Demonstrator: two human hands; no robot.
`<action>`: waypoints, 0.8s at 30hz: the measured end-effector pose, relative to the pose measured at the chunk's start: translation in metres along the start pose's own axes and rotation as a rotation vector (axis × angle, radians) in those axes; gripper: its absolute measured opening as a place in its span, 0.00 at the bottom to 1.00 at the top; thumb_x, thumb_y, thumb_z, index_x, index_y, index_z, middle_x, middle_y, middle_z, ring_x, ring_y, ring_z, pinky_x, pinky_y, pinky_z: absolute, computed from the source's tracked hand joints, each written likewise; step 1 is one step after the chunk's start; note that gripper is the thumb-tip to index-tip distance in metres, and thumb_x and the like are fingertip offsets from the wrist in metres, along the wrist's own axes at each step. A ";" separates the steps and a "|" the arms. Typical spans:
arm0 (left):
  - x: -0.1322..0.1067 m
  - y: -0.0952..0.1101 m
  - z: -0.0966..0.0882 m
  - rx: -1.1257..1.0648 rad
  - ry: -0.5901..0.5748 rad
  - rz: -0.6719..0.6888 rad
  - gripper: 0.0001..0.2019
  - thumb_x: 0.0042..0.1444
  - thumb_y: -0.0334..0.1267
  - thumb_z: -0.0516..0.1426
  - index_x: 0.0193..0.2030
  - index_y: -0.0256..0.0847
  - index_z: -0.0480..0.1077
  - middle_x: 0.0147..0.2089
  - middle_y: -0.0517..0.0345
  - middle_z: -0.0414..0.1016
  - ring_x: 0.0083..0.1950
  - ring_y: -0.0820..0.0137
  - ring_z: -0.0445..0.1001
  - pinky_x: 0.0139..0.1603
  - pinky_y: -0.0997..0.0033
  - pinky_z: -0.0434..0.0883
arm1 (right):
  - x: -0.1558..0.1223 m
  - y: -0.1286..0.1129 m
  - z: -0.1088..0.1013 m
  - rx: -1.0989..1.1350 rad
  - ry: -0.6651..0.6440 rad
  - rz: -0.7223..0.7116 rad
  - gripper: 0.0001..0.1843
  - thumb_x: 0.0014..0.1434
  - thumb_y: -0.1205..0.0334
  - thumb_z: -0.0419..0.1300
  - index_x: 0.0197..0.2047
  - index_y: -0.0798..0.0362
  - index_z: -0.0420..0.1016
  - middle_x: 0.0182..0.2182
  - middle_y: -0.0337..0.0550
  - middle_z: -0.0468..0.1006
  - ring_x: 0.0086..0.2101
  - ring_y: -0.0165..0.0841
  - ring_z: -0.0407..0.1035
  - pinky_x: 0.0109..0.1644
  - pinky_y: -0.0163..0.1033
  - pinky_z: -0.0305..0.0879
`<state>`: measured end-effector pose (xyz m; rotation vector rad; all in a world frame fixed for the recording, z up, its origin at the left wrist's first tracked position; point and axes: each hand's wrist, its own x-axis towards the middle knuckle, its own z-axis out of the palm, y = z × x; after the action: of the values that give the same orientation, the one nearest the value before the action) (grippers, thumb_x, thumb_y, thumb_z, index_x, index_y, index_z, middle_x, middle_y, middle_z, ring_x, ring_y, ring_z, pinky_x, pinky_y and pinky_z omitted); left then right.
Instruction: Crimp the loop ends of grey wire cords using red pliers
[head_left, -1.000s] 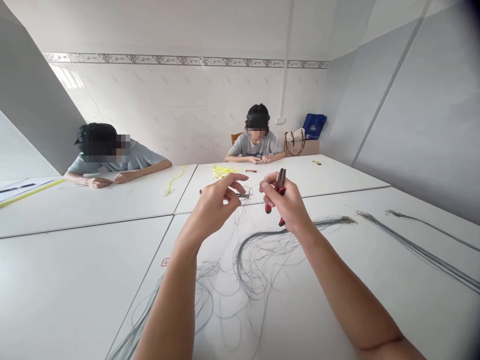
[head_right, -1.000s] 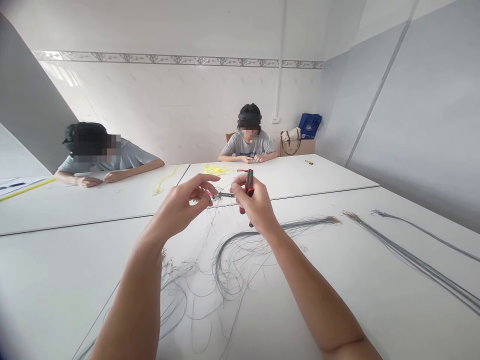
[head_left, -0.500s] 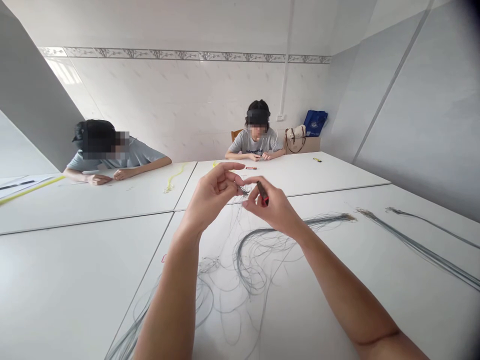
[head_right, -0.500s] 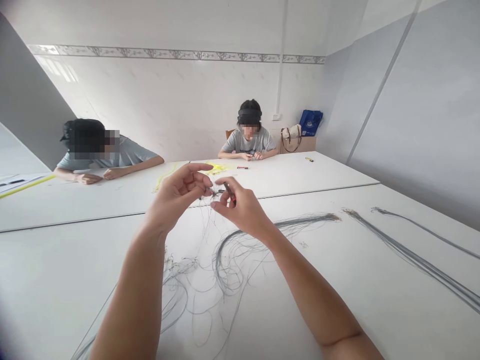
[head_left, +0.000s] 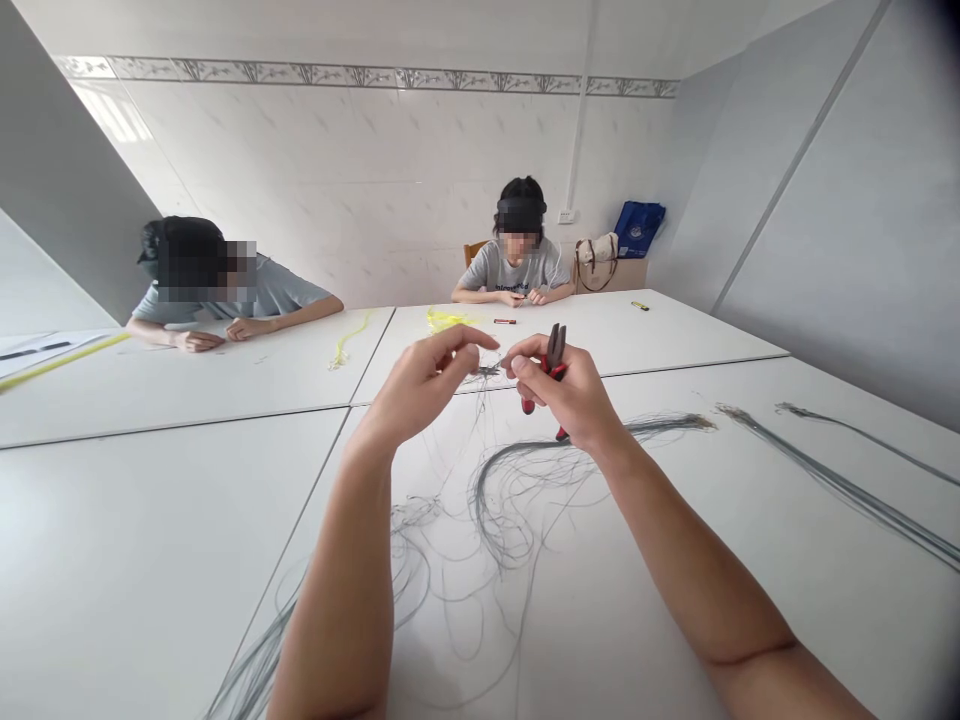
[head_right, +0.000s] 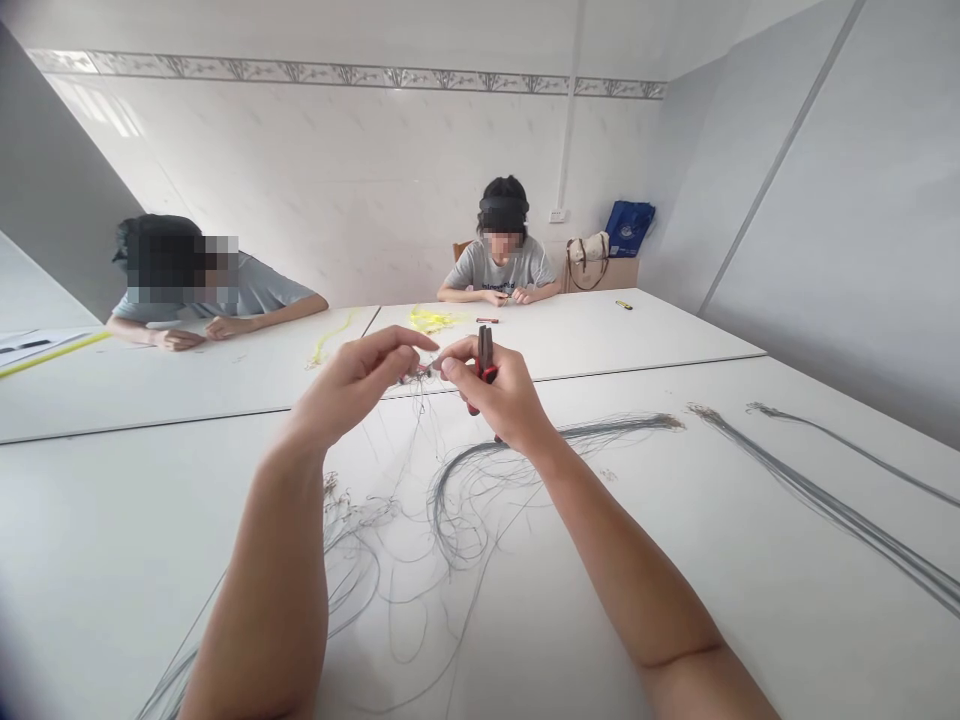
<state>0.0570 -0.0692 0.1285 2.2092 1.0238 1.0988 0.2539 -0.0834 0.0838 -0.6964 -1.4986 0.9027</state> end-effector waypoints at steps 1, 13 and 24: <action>0.000 0.001 0.000 0.029 -0.037 -0.009 0.12 0.66 0.44 0.53 0.41 0.43 0.77 0.29 0.60 0.68 0.28 0.73 0.61 0.27 0.72 0.59 | 0.000 0.001 0.000 -0.010 0.028 -0.007 0.15 0.63 0.47 0.64 0.39 0.51 0.76 0.26 0.35 0.68 0.23 0.25 0.59 0.25 0.34 0.61; -0.003 0.005 -0.004 -0.044 -0.041 -0.051 0.21 0.67 0.47 0.53 0.26 0.40 0.75 0.37 0.53 0.81 0.30 0.72 0.69 0.32 0.69 0.67 | -0.001 0.003 0.000 -0.194 0.280 -0.075 0.13 0.64 0.50 0.62 0.45 0.49 0.74 0.19 0.30 0.61 0.21 0.27 0.57 0.27 0.35 0.59; -0.003 0.005 0.000 -0.024 0.058 -0.055 0.09 0.60 0.44 0.62 0.33 0.44 0.77 0.28 0.60 0.73 0.26 0.73 0.64 0.24 0.72 0.60 | -0.015 -0.015 0.019 -0.435 0.265 -0.431 0.09 0.68 0.56 0.57 0.36 0.49 0.72 0.34 0.41 0.74 0.30 0.29 0.65 0.34 0.37 0.64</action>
<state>0.0575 -0.0749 0.1306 2.1289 1.0843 1.1509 0.2377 -0.1066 0.0886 -0.7308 -1.5337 0.1480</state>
